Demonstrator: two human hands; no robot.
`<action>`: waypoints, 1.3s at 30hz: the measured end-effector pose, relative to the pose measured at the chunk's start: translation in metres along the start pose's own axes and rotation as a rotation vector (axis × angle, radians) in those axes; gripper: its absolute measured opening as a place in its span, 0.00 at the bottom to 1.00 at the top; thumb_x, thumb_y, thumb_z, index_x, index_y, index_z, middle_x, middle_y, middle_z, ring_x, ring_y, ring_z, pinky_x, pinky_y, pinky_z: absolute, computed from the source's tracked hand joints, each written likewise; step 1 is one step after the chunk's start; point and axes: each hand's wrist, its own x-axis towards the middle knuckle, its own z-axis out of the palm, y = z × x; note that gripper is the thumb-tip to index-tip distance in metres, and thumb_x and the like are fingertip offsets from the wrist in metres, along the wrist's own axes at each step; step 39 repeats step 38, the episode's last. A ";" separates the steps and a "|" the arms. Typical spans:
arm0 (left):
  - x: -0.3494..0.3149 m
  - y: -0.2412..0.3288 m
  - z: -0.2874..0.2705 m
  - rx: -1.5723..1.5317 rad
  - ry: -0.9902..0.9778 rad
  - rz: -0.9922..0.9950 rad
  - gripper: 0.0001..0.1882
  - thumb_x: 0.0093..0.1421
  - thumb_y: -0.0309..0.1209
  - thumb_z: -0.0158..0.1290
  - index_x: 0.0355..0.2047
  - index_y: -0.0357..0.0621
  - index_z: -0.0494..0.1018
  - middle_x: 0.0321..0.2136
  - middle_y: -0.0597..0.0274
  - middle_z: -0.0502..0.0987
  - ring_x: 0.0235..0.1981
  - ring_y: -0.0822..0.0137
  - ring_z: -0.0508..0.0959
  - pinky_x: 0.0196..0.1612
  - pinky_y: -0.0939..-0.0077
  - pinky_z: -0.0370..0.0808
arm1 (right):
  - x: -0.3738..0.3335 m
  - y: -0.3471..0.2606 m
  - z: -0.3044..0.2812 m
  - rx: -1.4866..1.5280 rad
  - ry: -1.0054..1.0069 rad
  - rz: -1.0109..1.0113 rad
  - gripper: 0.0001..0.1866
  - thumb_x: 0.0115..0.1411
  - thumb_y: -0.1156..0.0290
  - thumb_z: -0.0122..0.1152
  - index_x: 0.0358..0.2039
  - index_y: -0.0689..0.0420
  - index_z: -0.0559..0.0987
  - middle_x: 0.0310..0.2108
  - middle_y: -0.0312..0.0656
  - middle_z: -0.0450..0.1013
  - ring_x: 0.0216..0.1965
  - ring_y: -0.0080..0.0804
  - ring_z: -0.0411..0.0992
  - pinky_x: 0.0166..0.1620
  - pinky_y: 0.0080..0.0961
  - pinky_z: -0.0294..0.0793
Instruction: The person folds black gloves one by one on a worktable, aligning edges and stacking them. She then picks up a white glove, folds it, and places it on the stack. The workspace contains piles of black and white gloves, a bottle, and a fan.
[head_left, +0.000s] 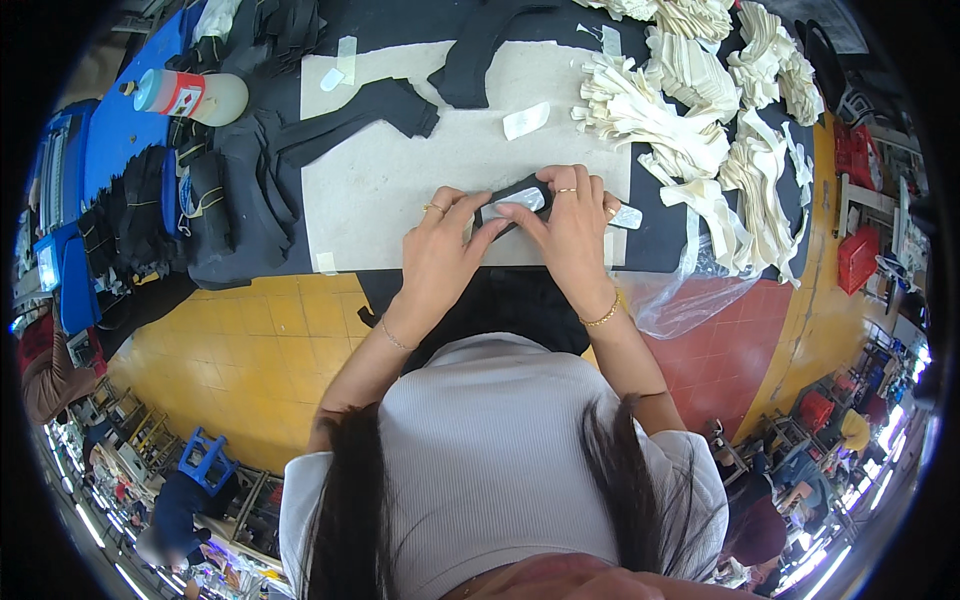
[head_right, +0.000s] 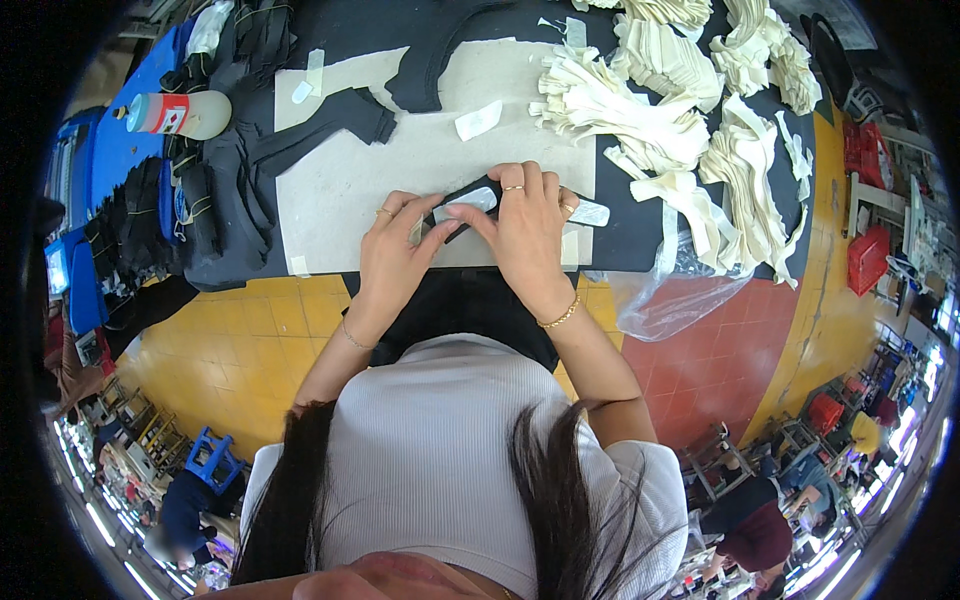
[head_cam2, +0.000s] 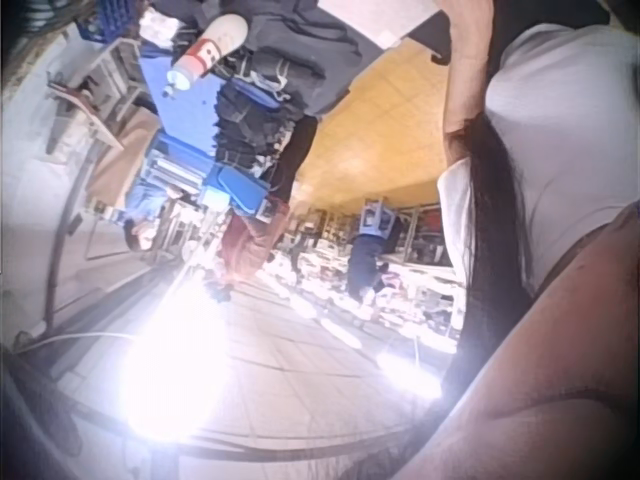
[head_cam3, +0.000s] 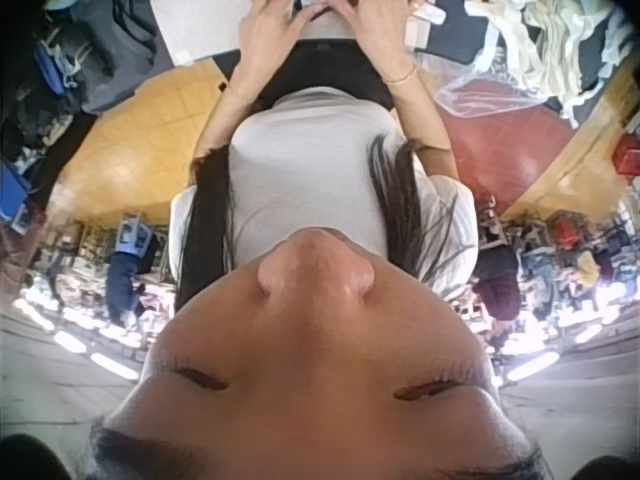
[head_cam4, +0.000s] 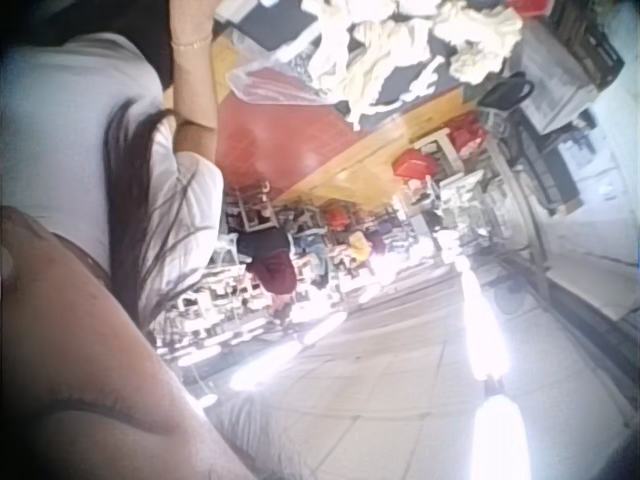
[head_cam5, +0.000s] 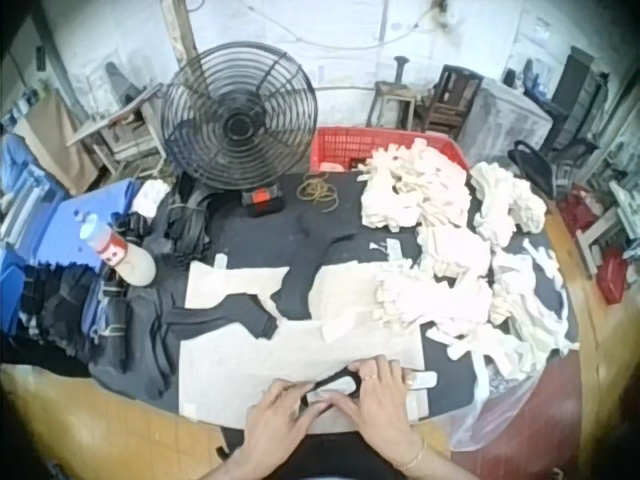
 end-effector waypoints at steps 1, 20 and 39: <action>0.000 0.001 0.000 -0.028 -0.027 -0.039 0.17 0.54 0.35 0.65 0.42 0.41 0.80 0.37 0.58 0.77 0.34 0.57 0.79 0.35 0.68 0.76 | 0.000 0.002 0.003 0.010 -0.004 0.011 0.22 0.55 0.56 0.68 0.43 0.56 0.74 0.33 0.39 0.72 0.37 0.37 0.70 0.48 0.40 0.55; 0.005 0.004 -0.008 -0.456 -0.001 -0.168 0.10 0.59 0.30 0.62 0.39 0.40 0.81 0.27 0.67 0.77 0.22 0.77 0.72 0.27 0.82 0.68 | -0.020 0.072 -0.072 -0.029 -0.162 0.182 0.15 0.51 0.73 0.71 0.39 0.59 0.77 0.39 0.43 0.70 0.41 0.42 0.71 0.47 0.35 0.69; 0.001 -0.013 -0.055 -0.506 -0.094 -0.158 0.18 0.59 0.41 0.63 0.42 0.41 0.81 0.32 0.60 0.83 0.35 0.77 0.77 0.40 0.83 0.72 | 0.068 -0.035 -0.044 0.393 -0.632 -0.013 0.13 0.49 0.68 0.73 0.29 0.61 0.78 0.28 0.42 0.78 0.31 0.34 0.76 0.40 0.31 0.72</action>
